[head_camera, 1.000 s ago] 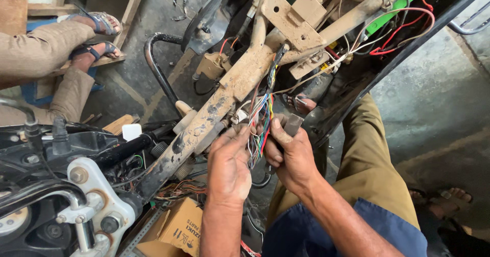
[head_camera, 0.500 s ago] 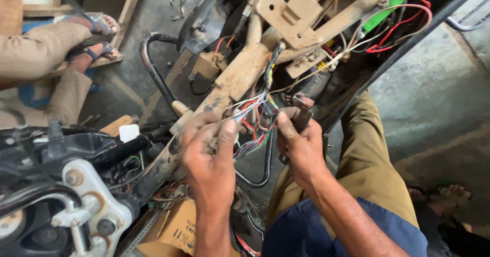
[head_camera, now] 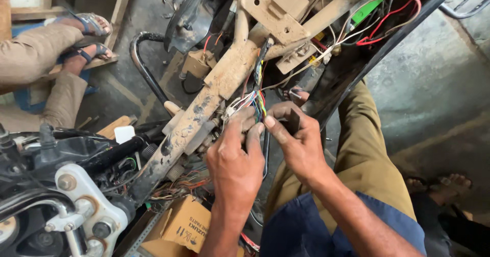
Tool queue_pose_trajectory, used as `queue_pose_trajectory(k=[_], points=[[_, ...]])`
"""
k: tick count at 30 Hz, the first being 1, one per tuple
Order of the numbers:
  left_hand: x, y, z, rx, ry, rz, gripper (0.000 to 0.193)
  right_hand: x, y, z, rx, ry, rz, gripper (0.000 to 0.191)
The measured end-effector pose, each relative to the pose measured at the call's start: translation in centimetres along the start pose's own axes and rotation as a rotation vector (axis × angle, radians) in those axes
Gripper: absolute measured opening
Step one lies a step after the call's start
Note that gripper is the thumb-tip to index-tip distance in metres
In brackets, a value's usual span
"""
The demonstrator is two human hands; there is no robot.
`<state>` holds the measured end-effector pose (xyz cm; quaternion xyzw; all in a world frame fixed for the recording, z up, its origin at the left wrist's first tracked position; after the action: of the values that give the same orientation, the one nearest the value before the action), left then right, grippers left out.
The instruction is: The person repairs the wiring of a motorcycle using pliers and a knife. They strip wire insulation, cut wires, and connect them to the motorcycle's electrical system.
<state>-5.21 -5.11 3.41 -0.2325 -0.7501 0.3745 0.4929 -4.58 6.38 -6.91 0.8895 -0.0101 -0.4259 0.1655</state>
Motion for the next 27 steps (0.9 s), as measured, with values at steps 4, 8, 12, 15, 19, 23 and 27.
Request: queue_pose_trajectory(k=[4, 8, 12, 15, 19, 23, 27], points=[[-2.7, 0.7, -0.5, 0.108, -0.254, -0.300, 0.022, -0.8, 0.6, -0.3, 0.077, -0.102, -0.117, 0.015], [-5.5, 1.7, -0.6, 0.127, -0.533, -1.005, 0.024, 1.0, 1.3, -0.7, 0.135, 0.219, 0.083, 0.020], [-7.5, 1.6, -1.1, 0.101, -0.784, -1.306, 0.017, 1.8, 2.7, -0.8, 0.055, 0.411, 0.383, 0.026], [-7.3, 1.5, -0.8, 0.093, -0.695, -1.414, 0.029, 1.7, 3.2, -0.6, 0.053, 0.412, 0.487, 0.022], [-6.5, 1.6, -0.9, 0.088, -0.554, -1.142, 0.027, 1.8, 3.2, -0.7, 0.122, 0.400, 0.477, 0.018], [-6.6, 1.4, -1.2, 0.141, -0.558, -0.996, 0.024, 1.6, 3.0, -0.7, 0.138, 0.321, 0.081, 0.019], [-6.6, 2.0, -1.0, 0.179, -0.541, -1.013, 0.027, 0.8, 3.3, -0.1, 0.105, 0.139, 0.071, 0.023]])
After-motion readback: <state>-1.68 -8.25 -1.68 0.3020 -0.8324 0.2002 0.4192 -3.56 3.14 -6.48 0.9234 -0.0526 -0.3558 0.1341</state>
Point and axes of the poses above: each hand's wrist, its own z-axis towards the middle knuckle, its own y-axis out of the palm, x = y × z, the point moved 6 cm from there along z, towards the middle knuckle, and after that the axes turned 3 degrees about -z, right-handed, at the moved point
